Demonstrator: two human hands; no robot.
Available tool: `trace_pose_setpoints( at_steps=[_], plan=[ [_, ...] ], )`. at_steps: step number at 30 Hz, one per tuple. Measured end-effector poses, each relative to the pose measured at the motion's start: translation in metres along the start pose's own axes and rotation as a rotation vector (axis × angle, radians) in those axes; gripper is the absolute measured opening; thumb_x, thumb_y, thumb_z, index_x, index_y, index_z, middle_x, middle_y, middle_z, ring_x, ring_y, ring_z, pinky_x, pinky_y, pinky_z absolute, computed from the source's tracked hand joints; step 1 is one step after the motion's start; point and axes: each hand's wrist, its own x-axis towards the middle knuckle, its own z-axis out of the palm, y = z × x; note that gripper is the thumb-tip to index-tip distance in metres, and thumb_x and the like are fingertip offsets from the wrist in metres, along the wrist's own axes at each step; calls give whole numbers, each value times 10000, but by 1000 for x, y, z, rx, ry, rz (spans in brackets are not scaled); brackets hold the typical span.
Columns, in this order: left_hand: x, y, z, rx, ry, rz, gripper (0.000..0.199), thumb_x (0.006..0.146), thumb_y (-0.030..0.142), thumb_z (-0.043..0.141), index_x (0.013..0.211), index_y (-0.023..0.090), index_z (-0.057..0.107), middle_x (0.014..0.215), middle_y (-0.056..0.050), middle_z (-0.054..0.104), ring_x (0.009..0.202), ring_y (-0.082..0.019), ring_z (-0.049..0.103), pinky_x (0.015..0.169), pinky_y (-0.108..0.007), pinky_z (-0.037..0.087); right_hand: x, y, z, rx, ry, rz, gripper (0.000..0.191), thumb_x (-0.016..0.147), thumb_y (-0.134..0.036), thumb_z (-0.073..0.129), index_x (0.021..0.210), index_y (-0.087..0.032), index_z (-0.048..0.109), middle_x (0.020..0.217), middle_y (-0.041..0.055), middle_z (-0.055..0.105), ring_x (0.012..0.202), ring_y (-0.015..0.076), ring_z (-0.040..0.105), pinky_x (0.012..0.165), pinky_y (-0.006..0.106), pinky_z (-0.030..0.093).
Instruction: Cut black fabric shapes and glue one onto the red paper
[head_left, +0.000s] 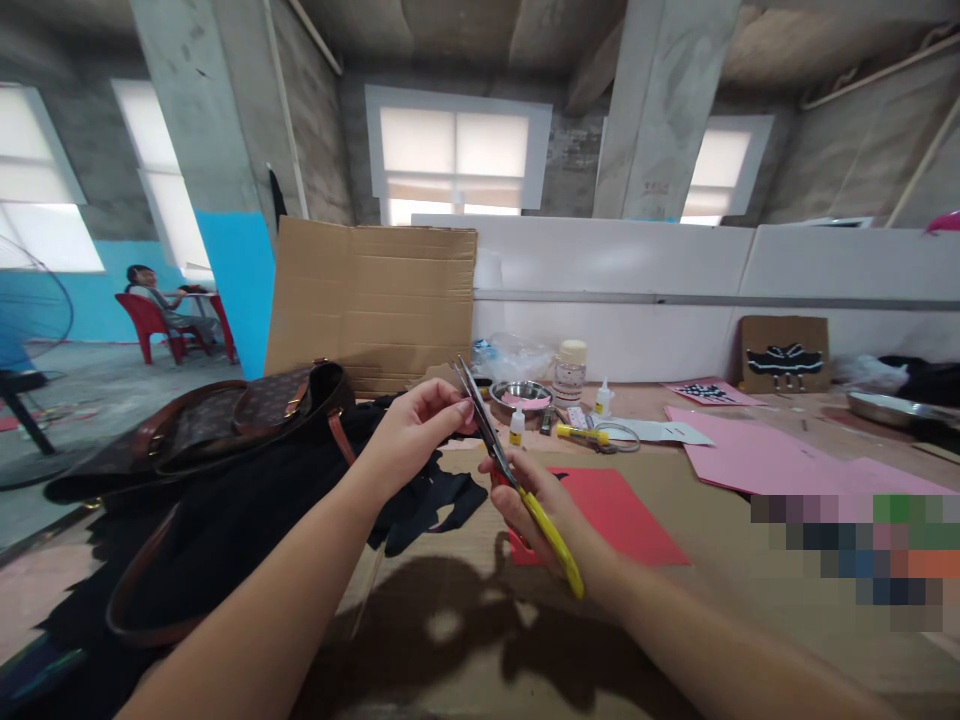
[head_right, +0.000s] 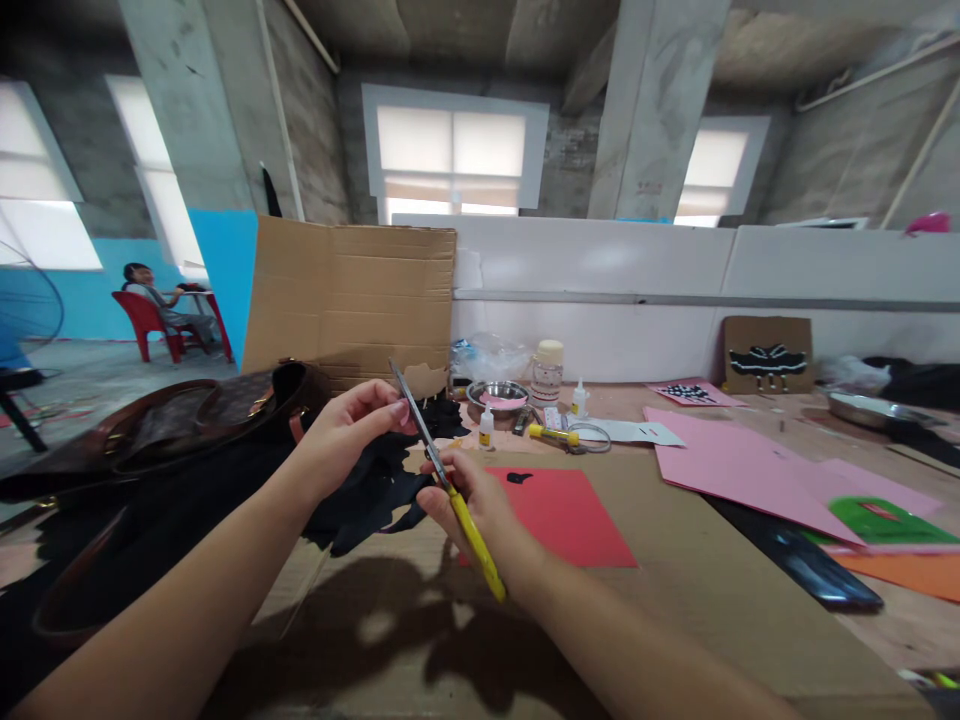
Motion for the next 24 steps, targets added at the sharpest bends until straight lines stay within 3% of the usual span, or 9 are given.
trace_pose_setpoints(
  at_steps=[10, 17, 24],
  plan=[
    [0, 1, 0, -18, -1, 5, 298, 740, 410, 814, 745, 186, 618, 729, 18, 687, 698, -130, 649, 756, -275, 565, 0, 4, -2, -71, 33, -46, 513, 844, -707, 615, 1045, -236, 597, 893, 46, 599, 791, 195, 545, 680, 310, 453],
    [0, 1, -1, 7, 15, -3, 315, 732, 437, 809, 738, 191, 613, 732, 11, 689, 704, -142, 659, 768, -291, 570, 2, 4, 0, -28, 32, -35, 524, 809, -709, 653, 1006, -228, 584, 807, 5, 538, 667, 145, 463, 595, 273, 389],
    [0, 0, -2, 10, 19, -11, 318, 748, 449, 811, 752, 185, 633, 736, 0, 702, 727, -152, 680, 767, -289, 565, -1, -1, -1, -7, 26, 42, 532, 860, -707, 594, 1078, -222, 561, 701, -46, 435, 504, 97, 312, 449, 235, 246]
  ],
)
